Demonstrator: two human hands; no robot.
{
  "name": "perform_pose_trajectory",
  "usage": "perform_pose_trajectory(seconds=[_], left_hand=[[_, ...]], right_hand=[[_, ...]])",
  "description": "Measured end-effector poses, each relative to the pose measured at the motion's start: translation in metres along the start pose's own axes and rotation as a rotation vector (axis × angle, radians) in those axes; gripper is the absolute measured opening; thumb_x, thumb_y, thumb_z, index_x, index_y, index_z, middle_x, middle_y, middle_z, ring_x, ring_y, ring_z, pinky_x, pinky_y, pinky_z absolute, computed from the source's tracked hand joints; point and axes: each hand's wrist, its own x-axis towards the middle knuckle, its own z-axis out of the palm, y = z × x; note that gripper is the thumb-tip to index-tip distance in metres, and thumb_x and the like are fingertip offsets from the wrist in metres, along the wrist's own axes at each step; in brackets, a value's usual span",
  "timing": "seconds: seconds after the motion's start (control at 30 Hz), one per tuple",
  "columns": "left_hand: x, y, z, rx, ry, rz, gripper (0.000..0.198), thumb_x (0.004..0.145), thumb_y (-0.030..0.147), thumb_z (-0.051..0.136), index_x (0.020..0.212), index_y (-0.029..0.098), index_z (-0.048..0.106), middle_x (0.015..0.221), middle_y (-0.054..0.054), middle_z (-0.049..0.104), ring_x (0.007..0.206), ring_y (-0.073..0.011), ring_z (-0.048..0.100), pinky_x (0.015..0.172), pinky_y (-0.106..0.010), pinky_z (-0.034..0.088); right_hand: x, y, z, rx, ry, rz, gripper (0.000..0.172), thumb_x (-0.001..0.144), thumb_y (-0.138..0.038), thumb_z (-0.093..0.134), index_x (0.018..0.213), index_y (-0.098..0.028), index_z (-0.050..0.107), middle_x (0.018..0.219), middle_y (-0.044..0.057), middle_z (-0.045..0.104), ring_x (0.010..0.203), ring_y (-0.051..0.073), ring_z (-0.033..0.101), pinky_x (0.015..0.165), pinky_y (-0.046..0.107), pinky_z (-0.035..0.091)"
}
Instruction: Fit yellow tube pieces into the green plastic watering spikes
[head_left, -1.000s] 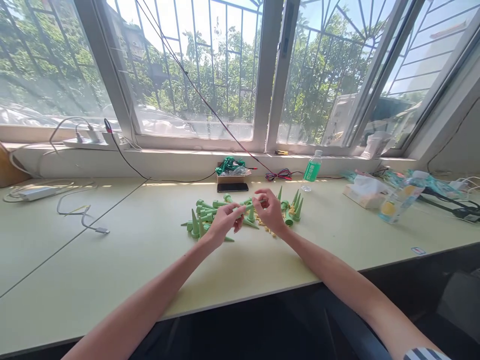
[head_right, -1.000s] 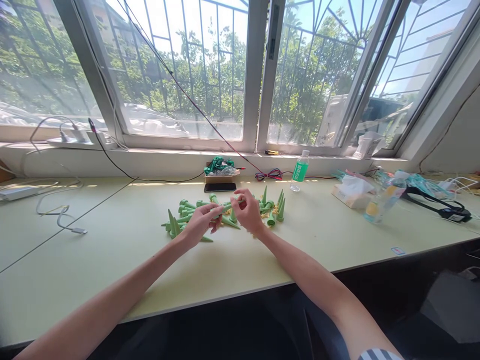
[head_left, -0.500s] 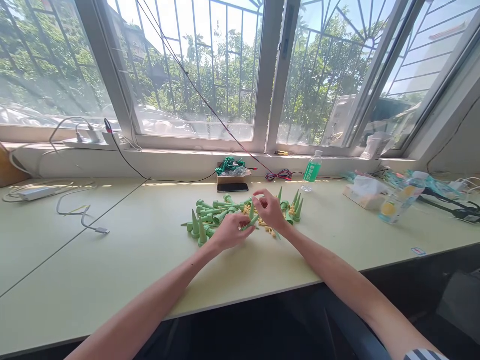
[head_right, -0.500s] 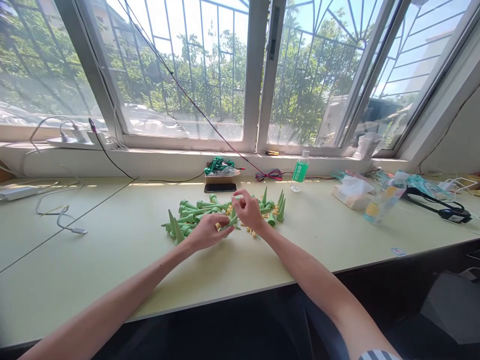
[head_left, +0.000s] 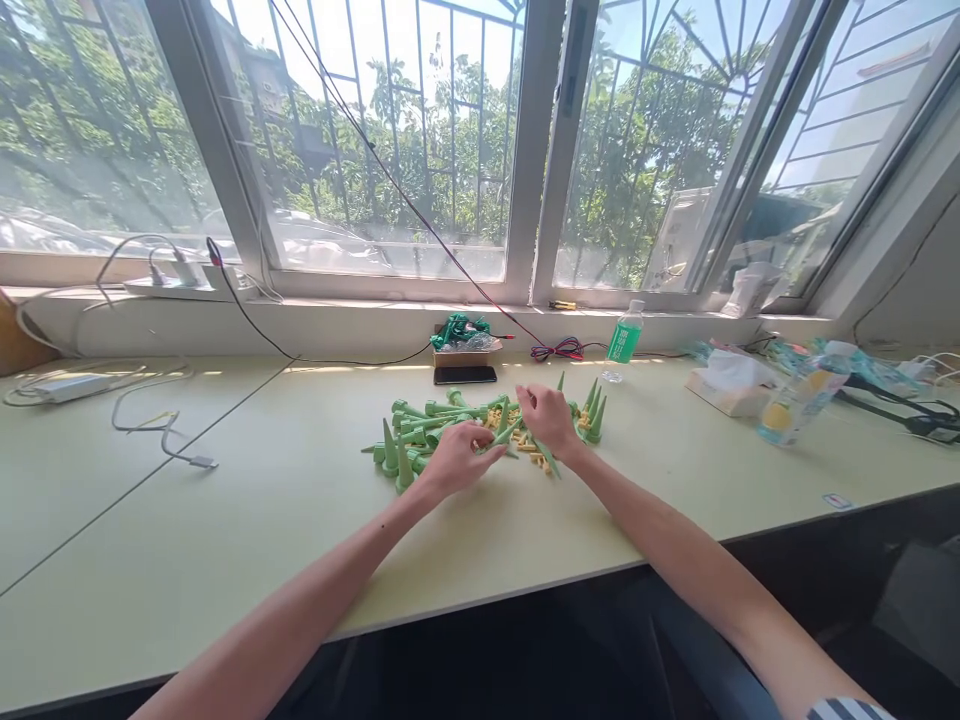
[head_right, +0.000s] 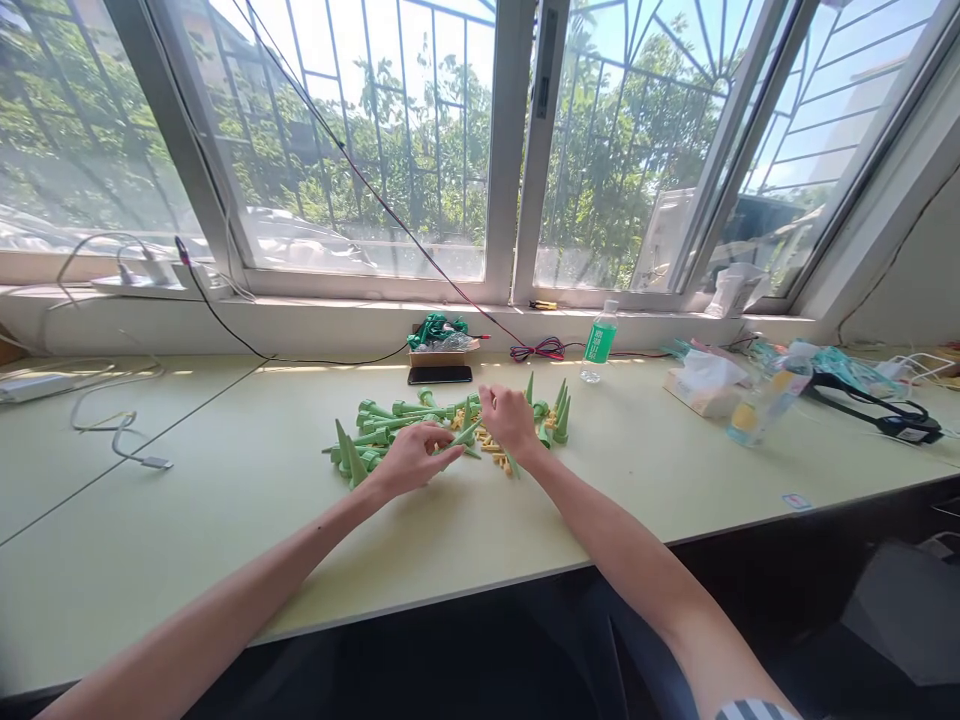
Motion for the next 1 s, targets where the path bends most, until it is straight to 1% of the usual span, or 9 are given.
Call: perform_pose_trajectory(seconds=[0.07,0.13,0.3,0.37,0.43,0.53,0.67,0.83,1.0], left_hand=[[0.000,0.000,0.000,-0.022,0.047,-0.024,0.022,0.072,0.040,0.067,0.065,0.020,0.071,0.061,-0.001,0.054,0.056,-0.0126,0.045,0.056,-0.025,0.033],[0.000,0.001,0.000,-0.020,0.094,-0.051,0.022,0.071,0.040,0.067,0.065,0.020,0.070,0.060,-0.001,0.051,0.057,-0.0132,0.046,0.056,-0.025,0.033],[-0.001,0.000,0.000,-0.050,0.145,-0.046,0.024,0.071,0.039,0.067,0.059,0.019,0.063,0.058,0.000,0.048,0.054,-0.0126,0.042,0.053,-0.025,0.031],[-0.001,0.000,0.001,-0.063,0.142,-0.034,0.025,0.071,0.038,0.066,0.056,0.018,0.058,0.055,0.001,0.046,0.053,-0.0119,0.039,0.052,-0.024,0.028],[-0.001,0.000,0.001,-0.049,0.129,-0.028,0.029,0.072,0.037,0.064,0.054,0.018,0.052,0.052,0.002,0.043,0.052,-0.0113,0.036,0.051,-0.024,0.026],[-0.002,0.000,0.001,-0.028,0.102,-0.038,0.033,0.074,0.036,0.062,0.052,0.018,0.044,0.051,0.004,0.039,0.051,-0.0105,0.033,0.051,-0.024,0.025],[-0.002,0.000,0.001,-0.035,0.080,-0.050,0.034,0.074,0.033,0.060,0.052,0.018,0.039,0.048,0.004,0.038,0.050,-0.0099,0.031,0.052,-0.024,0.024],[-0.002,-0.002,0.002,-0.069,0.088,-0.045,0.032,0.072,0.030,0.060,0.050,0.018,0.039,0.047,0.003,0.041,0.049,-0.0099,0.031,0.051,-0.024,0.024],[-0.002,-0.004,0.003,-0.061,0.097,-0.037,0.033,0.071,0.030,0.061,0.050,0.019,0.038,0.047,0.003,0.042,0.049,-0.0102,0.032,0.050,-0.025,0.024]], right_hand=[[0.000,0.000,-0.001,-0.030,0.004,0.024,0.051,0.098,-0.045,0.027,0.070,-0.019,0.061,0.061,0.003,0.060,0.059,0.015,0.054,0.052,0.025,0.025],[0.000,0.001,-0.002,-0.065,-0.032,0.036,0.047,0.097,-0.043,0.031,0.072,-0.019,0.062,0.065,0.004,0.062,0.063,0.015,0.056,0.052,0.024,0.025],[-0.003,-0.001,0.000,-0.168,-0.266,0.024,0.027,0.089,-0.037,0.048,0.082,-0.019,0.067,0.079,0.007,0.067,0.077,0.019,0.062,0.059,0.024,0.036],[-0.004,-0.003,0.001,-0.221,-0.337,0.012,0.023,0.087,-0.036,0.050,0.085,-0.019,0.067,0.083,0.009,0.068,0.082,0.021,0.063,0.063,0.026,0.039],[-0.006,-0.005,0.002,-0.258,-0.381,-0.014,0.022,0.085,-0.035,0.052,0.088,-0.019,0.067,0.087,0.009,0.068,0.087,0.023,0.063,0.067,0.028,0.042],[-0.008,-0.006,0.001,-0.287,-0.413,-0.051,0.021,0.083,-0.035,0.052,0.089,-0.020,0.066,0.091,0.009,0.068,0.090,0.024,0.063,0.069,0.029,0.043],[-0.009,-0.008,0.000,-0.319,-0.440,-0.067,0.022,0.083,-0.034,0.050,0.088,-0.019,0.065,0.092,0.009,0.067,0.090,0.025,0.063,0.070,0.030,0.043],[-0.011,-0.010,-0.002,-0.346,-0.458,-0.060,0.020,0.080,-0.028,0.051,0.090,-0.019,0.066,0.094,0.010,0.067,0.089,0.024,0.063,0.069,0.029,0.043],[-0.012,-0.011,-0.002,-0.361,-0.474,-0.062,0.019,0.079,-0.028,0.054,0.090,-0.020,0.066,0.091,0.009,0.067,0.087,0.025,0.063,0.068,0.029,0.043]])
